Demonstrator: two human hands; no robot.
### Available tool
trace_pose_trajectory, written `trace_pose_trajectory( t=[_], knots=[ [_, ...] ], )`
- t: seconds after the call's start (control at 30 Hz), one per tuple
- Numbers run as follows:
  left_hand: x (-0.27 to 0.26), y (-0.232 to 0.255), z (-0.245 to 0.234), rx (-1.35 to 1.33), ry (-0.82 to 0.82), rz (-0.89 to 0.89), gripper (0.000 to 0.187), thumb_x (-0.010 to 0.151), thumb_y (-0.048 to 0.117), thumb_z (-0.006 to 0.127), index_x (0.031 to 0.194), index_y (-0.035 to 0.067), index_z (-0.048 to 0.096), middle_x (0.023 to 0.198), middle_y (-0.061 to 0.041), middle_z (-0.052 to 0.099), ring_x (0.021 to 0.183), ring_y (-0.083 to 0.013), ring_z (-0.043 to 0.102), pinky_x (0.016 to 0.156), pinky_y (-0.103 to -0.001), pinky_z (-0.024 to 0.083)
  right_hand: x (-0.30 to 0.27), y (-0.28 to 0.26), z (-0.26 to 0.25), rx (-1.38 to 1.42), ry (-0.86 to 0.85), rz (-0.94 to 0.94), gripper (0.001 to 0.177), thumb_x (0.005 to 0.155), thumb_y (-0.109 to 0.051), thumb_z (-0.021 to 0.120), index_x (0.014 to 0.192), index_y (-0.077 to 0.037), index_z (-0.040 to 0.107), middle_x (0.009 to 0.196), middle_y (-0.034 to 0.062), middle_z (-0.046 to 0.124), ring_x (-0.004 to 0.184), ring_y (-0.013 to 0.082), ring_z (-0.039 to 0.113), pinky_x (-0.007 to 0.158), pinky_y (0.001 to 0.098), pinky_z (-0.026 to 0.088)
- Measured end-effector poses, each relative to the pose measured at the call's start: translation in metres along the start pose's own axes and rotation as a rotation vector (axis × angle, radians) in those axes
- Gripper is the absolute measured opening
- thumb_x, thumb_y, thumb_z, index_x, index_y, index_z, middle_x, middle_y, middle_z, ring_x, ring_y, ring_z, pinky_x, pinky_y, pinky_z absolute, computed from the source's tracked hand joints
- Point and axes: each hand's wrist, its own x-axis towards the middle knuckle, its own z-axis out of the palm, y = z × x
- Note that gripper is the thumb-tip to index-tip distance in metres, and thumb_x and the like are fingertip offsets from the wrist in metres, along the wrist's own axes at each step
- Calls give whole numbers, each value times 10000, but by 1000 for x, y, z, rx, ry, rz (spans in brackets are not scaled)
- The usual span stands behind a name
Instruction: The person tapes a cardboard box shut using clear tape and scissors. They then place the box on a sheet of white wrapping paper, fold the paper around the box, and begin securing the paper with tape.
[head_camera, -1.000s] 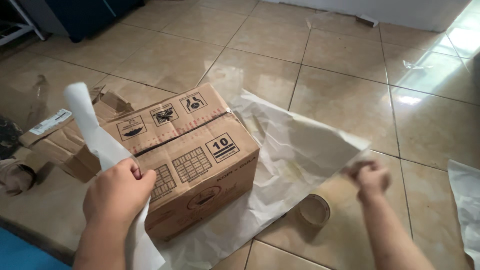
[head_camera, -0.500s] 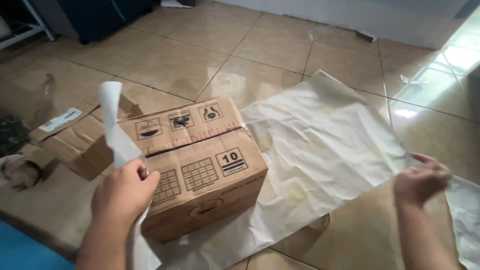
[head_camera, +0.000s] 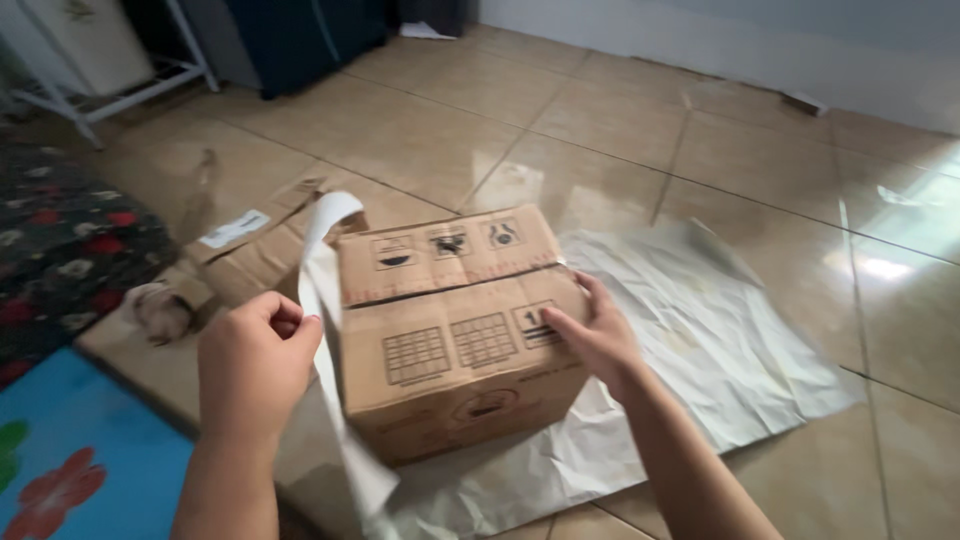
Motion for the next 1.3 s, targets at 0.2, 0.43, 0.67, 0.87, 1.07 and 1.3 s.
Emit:
trace_pose_trajectory(
  t=[0.2,0.43,0.67,0.87,1.07,1.3],
  knots=[
    [9,-42,-20,14,57,-68,176,835,228,749,856,58,710,752,-111,723,709,-319,688,659,-429,521,2,14,-12,244,-108,30,784,829,-249,763,1517,-108,415,1279,175,676,1140,237,658,964,358,517],
    [18,-92,-23,-16,39,-190,181,809,232,764,882,79,701,805,-166,737,783,-344,697,747,-449,543,1,-41,-2,-616,95,-321,891,734,-387,830,1511,-173,450,1513,251,409,1374,420,376,1110,499,336],
    [17,-116,3,41,-143,5,473,793,50,633,1187,230,822,1472,-205,555,1001,-352,711,945,-419,539,-58,-115,88,-754,-123,-651,573,814,-584,720,1302,-292,652,1565,140,405,1469,386,305,1161,644,181],
    [22,-119,17,116,-125,108,482,803,84,618,1274,-13,649,1390,-209,620,1201,-410,604,1010,-445,482,-77,-147,133,-841,-328,-497,772,815,-646,627,1529,-404,457,1679,136,230,1493,520,101,1043,849,10],
    [39,-125,-1,95,-145,22,695,705,121,678,1377,-27,580,1387,-226,594,1245,-385,583,1034,-414,465,-73,-153,114,-931,-362,-339,779,828,-576,612,1560,-450,380,1686,36,163,1521,467,41,1078,842,-9],
    [37,-121,-16,8,-215,-128,701,732,108,728,1411,21,582,1289,-208,682,1068,-326,671,915,-405,522,-55,-130,75,-973,-261,-280,767,829,-550,606,1553,-514,354,1679,-46,159,1536,430,54,1096,825,32]
  ],
)
